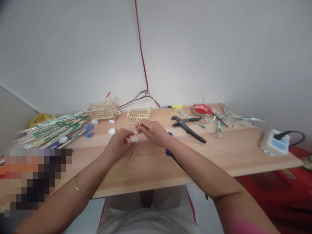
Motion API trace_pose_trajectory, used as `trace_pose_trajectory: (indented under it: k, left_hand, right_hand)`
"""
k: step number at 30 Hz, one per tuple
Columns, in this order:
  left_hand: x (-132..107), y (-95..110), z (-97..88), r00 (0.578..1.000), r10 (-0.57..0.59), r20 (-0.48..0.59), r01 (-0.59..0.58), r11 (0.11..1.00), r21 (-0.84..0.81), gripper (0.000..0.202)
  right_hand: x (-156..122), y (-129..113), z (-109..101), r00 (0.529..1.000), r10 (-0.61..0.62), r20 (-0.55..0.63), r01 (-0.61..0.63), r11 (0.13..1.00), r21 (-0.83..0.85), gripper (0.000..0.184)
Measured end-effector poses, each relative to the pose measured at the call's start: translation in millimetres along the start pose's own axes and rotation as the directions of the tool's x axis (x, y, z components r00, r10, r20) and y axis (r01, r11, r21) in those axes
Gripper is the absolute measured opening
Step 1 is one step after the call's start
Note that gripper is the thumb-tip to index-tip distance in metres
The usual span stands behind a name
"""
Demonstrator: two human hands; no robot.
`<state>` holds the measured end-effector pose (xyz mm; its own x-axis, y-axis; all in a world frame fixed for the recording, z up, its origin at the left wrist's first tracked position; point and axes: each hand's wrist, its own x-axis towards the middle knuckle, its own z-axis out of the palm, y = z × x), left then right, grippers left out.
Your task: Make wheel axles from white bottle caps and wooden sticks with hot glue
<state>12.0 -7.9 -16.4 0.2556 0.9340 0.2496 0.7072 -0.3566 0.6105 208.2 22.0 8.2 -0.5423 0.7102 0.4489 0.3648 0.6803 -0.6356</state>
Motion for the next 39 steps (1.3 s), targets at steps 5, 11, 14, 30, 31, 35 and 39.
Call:
trace_pose_trajectory:
  k: [5,11,14,30,31,35,39]
  left_hand:
    - [8.9,-11.8,3.5,0.996,0.074,0.058,-0.088,0.948,0.305,0.018]
    - [9.6,-5.2,9.0,0.997,0.058,0.058,-0.071,0.966,0.249,0.007]
    - [6.0,1.7,6.6,0.999,-0.038,0.015,0.037,0.996,0.078,0.015]
    - [1.7,3.9,4.9,0.979,-0.205,-0.017,0.172,0.861,-0.479,0.022]
    - [1.6,3.8,4.8,0.978,-0.210,-0.017,0.177,0.860,-0.478,0.022]
    - [0.9,3.8,5.7,0.979,-0.201,-0.045,0.163,0.889,-0.428,0.020]
    - [-0.5,5.7,6.8,0.975,-0.201,-0.099,0.150,0.913,-0.380,0.017]
  right_hand:
    - [-1.9,7.1,1.7,0.999,-0.013,0.039,0.012,1.000,0.023,0.018]
    - [-2.7,11.5,8.9,0.995,-0.048,0.091,0.051,0.998,-0.034,0.013]
    - [-3.1,8.0,9.4,0.994,-0.067,0.088,0.070,0.997,-0.040,0.015]
    - [-6.2,-0.2,10.1,0.996,-0.079,0.033,0.082,0.991,-0.105,0.015]
    - [-6.1,0.0,10.7,0.996,-0.081,0.034,0.084,0.991,-0.109,0.015]
    - [-5.2,0.1,14.9,0.996,-0.081,0.041,0.086,0.987,-0.136,0.013]
    - [-5.0,-0.6,19.6,0.997,-0.071,0.039,0.076,0.984,-0.160,0.014]
